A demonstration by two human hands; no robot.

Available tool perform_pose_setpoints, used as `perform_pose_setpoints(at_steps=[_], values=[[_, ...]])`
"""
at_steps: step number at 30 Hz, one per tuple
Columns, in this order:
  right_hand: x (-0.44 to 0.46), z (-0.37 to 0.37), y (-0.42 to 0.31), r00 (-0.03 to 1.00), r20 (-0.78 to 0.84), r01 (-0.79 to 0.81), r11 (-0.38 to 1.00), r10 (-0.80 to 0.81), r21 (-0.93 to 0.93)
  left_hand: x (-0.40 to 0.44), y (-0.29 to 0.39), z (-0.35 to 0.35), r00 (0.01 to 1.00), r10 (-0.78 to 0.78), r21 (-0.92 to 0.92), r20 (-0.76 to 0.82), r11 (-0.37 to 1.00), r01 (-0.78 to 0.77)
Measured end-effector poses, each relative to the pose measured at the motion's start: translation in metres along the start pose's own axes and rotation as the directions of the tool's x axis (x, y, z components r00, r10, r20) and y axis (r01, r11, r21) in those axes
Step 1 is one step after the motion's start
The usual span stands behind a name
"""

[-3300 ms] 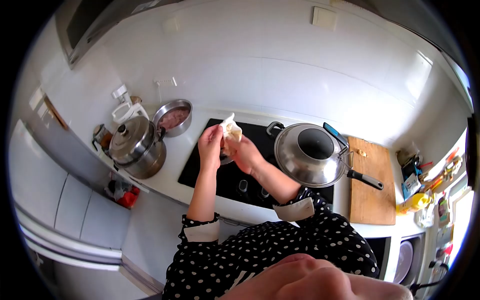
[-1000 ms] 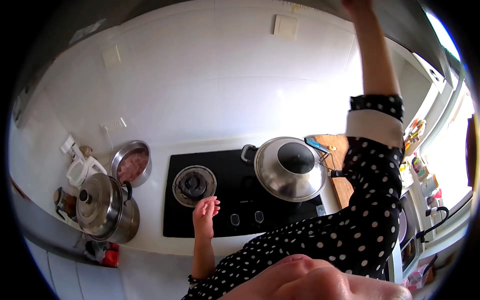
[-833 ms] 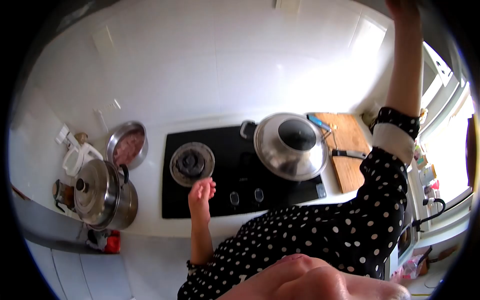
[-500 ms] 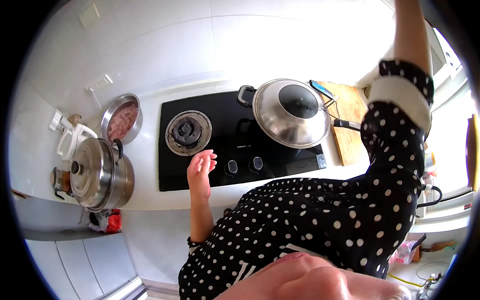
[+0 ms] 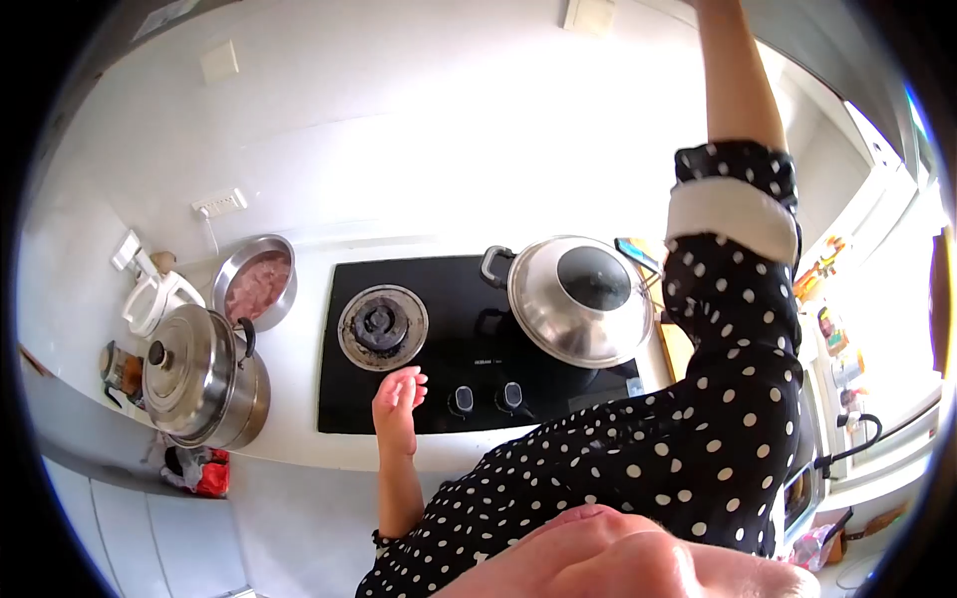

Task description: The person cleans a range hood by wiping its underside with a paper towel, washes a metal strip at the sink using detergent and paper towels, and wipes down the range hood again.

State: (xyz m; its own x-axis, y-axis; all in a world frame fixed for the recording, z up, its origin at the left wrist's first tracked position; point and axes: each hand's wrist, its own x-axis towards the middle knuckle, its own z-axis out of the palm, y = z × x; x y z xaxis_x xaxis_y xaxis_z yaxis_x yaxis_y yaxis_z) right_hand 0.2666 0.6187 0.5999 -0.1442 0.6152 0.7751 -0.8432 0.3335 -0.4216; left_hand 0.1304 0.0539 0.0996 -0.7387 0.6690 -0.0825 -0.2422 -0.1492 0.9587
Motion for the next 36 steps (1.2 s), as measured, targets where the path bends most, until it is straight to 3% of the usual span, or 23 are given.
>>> perform_pose_setpoints(at_steps=[1, 2, 4, 7, 8, 10, 12, 14, 17, 18, 20, 22, 23, 25, 29, 31, 33, 34, 35, 36], values=[[0.010, -0.020, -0.011, 0.989, 0.150, 0.015, 1.000, -0.015, 0.006, 0.000, -0.004, -0.003, 1.000, -0.014, 0.005, -0.021, 1.000, 0.014], [0.019, -0.021, -0.015, 0.968, -0.251, 0.017, 0.996, 0.005, 0.086, 0.000, -0.009, -0.007, 0.999, -0.031, 0.011, -0.041, 0.999, 0.032], [0.040, -0.063, -0.015, 0.985, -0.167, -0.006, 0.990, 0.030, 0.141, 0.000, -0.017, -0.018, 0.997, -0.029, 0.022, -0.075, 0.999, 0.031], [0.049, -0.042, 0.032, 0.999, -0.033, 0.026, 0.981, -0.020, 0.190, -0.006, -0.028, -0.030, 0.984, -0.054, 0.045, -0.171, 0.997, 0.063], [0.091, -0.069, 0.066, 0.990, 0.134, 0.020, 0.984, -0.044, 0.180, -0.009, -0.032, -0.033, 0.978, -0.072, 0.032, -0.197, 0.996, 0.080], [0.056, -0.005, 0.106, 0.995, -0.085, 0.049, 0.994, -0.057, -0.096, -0.006, -0.046, -0.016, 0.967, -0.103, -0.025, -0.234, 0.995, 0.100], [0.032, 0.011, 0.119, 0.985, -0.119, 0.064, 0.911, -0.122, -0.406, -0.005, -0.051, -0.006, 0.961, -0.138, -0.068, -0.240, 0.990, 0.125], [0.028, -0.007, 0.105, 0.982, -0.031, 0.107, 0.688, -0.186, -0.717, -0.005, -0.050, 0.004, 0.965, -0.139, -0.082, -0.225, 0.989, 0.123], [0.040, -0.039, 0.073, 0.970, 0.130, 0.178, 0.239, -0.205, -0.954, -0.004, -0.047, 0.013, 0.964, -0.132, -0.079, -0.230, 0.990, 0.116], [0.043, -0.039, 0.075, 0.965, 0.185, 0.101, -0.390, -0.186, -0.916, -0.003, -0.049, 0.012, 0.962, -0.131, -0.076, -0.241, 0.990, 0.116], [0.044, -0.014, 0.100, 0.961, 0.276, 0.173, -0.773, -0.002, -0.610, -0.002, -0.051, 0.012, 0.953, -0.135, -0.063, -0.271, 0.990, 0.122], [0.025, 0.033, 0.122, 0.941, 0.301, 0.232, -0.945, 0.157, -0.232, 0.000, -0.055, 0.015, 0.943, -0.145, -0.052, -0.301, 0.989, 0.135], [0.016, 0.047, 0.133, 0.926, 0.313, 0.254, -0.961, 0.209, -0.108, -0.002, -0.058, 0.017, 0.952, -0.109, -0.087, -0.286, 0.992, 0.088], [0.007, 0.049, 0.138, 0.904, 0.361, 0.268, -0.962, 0.230, -0.059, -0.002, -0.063, 0.022, 0.953, -0.116, -0.120, -0.281, 0.989, 0.085], [0.044, -0.033, 0.109, 0.844, 0.506, 0.361, -0.886, 0.177, -0.292, -0.003, -0.059, 0.029, 0.955, -0.143, -0.075, -0.261, 0.989, 0.127], [0.056, -0.032, 0.112, 0.890, 0.399, 0.359, -0.876, 0.219, -0.321, -0.005, -0.062, 0.028, 0.950, -0.144, -0.050, -0.276, 0.990, 0.135], [0.012, 0.045, 0.115, 0.948, 0.075, 0.317, -0.916, 0.308, -0.246, -0.003, -0.066, 0.031, 0.947, -0.143, -0.047, -0.287, 0.990, 0.135], [0.008, 0.049, 0.135, 0.972, 0.157, 0.229, -0.861, 0.176, -0.454, -0.003, -0.069, 0.033, 0.946, -0.143, -0.053, -0.291, 0.990, 0.134], [0.007, 0.049, 0.157, 0.971, 0.235, 0.187, -0.738, 0.039, -0.648, -0.003, -0.072, 0.036, 0.945, -0.144, -0.063, -0.295, 0.989, 0.132], [-0.013, 0.065, 0.172, 0.984, 0.134, 0.113, -0.167, -0.119, -0.979, -0.003, -0.073, 0.039, 0.947, -0.145, -0.073, -0.288, 0.989, 0.130]])
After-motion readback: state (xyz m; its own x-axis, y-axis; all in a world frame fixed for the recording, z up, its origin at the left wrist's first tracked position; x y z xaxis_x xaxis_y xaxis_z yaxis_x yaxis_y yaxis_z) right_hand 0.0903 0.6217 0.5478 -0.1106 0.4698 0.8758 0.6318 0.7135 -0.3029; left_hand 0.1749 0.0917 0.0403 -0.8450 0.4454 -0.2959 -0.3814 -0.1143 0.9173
